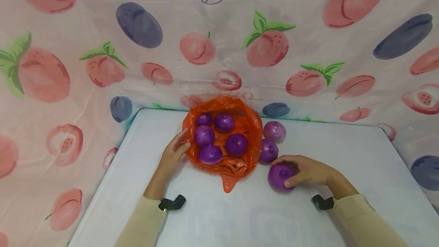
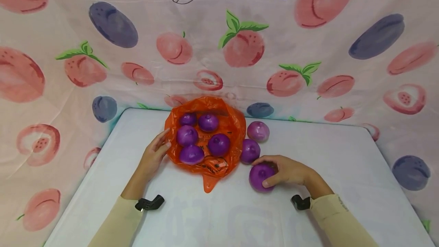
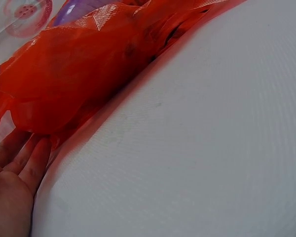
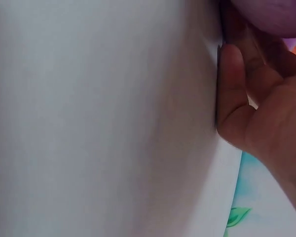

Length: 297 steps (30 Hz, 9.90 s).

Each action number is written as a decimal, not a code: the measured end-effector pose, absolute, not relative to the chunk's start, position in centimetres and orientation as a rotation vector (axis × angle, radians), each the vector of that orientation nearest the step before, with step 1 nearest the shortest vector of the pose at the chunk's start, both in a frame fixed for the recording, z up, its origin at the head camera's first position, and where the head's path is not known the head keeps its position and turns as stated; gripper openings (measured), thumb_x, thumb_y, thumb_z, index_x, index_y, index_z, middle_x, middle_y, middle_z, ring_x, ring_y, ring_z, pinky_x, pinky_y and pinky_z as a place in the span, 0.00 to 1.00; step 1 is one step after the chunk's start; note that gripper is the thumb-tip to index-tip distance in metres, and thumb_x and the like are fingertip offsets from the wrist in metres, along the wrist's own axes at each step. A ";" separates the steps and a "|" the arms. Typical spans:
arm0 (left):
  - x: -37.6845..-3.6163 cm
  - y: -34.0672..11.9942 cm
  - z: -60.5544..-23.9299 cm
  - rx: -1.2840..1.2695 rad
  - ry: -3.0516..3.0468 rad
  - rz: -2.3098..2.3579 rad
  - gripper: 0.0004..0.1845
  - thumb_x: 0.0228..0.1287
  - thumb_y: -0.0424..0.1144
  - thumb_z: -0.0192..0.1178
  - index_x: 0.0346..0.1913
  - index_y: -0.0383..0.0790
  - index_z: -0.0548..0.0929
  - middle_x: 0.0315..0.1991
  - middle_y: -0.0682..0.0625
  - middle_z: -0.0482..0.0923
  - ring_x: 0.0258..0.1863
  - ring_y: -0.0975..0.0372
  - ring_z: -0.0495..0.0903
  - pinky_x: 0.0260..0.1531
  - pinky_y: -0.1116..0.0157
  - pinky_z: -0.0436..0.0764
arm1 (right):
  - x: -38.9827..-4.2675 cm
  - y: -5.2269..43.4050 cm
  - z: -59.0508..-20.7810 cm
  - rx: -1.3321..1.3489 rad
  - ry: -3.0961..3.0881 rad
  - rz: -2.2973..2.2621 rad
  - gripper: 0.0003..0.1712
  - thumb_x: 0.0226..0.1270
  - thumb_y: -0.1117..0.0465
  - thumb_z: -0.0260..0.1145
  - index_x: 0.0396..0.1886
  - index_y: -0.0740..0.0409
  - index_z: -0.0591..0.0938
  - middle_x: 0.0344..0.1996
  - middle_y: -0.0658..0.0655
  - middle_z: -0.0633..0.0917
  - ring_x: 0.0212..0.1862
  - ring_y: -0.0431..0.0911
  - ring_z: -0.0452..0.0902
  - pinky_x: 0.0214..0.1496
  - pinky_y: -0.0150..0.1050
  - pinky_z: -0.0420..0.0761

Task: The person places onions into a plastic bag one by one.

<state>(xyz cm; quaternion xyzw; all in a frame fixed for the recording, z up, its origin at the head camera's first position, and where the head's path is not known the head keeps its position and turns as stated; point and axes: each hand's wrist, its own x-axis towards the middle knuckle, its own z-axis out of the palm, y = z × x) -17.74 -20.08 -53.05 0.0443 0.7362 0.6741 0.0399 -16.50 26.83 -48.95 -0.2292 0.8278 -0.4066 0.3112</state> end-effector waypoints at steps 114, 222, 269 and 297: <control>-18.1 -20.3 -53.4 0.183 2.320 2.040 0.29 0.76 0.47 0.58 0.76 0.60 0.67 0.74 0.48 0.69 0.71 0.52 0.72 0.59 0.74 0.77 | -23.1 7.0 -46.8 -0.189 2.463 -1.323 0.43 0.65 0.39 0.70 0.75 0.47 0.67 0.71 0.58 0.73 0.73 0.58 0.68 0.76 0.64 0.64; -18.0 -20.2 -53.3 0.143 2.294 2.030 0.29 0.76 0.48 0.58 0.76 0.62 0.67 0.74 0.49 0.68 0.72 0.53 0.70 0.68 0.57 0.76 | -23.3 23.2 -45.8 0.134 2.504 -1.670 0.42 0.73 0.40 0.63 0.77 0.58 0.66 0.75 0.63 0.68 0.73 0.60 0.64 0.74 0.61 0.68; -17.8 -20.1 -53.0 0.168 2.343 2.002 0.29 0.76 0.49 0.58 0.76 0.62 0.67 0.75 0.50 0.68 0.72 0.53 0.70 0.66 0.63 0.77 | -25.9 25.6 -48.1 0.063 2.164 -1.562 0.50 0.73 0.51 0.67 0.83 0.59 0.49 0.78 0.71 0.56 0.78 0.65 0.53 0.80 0.67 0.51; -17.9 -20.1 -53.1 0.173 2.364 1.987 0.29 0.76 0.50 0.58 0.76 0.62 0.67 0.76 0.51 0.67 0.73 0.53 0.70 0.68 0.58 0.75 | -26.0 25.9 -48.2 0.075 2.128 -1.591 0.50 0.73 0.51 0.67 0.83 0.58 0.49 0.80 0.70 0.54 0.80 0.64 0.50 0.80 0.66 0.49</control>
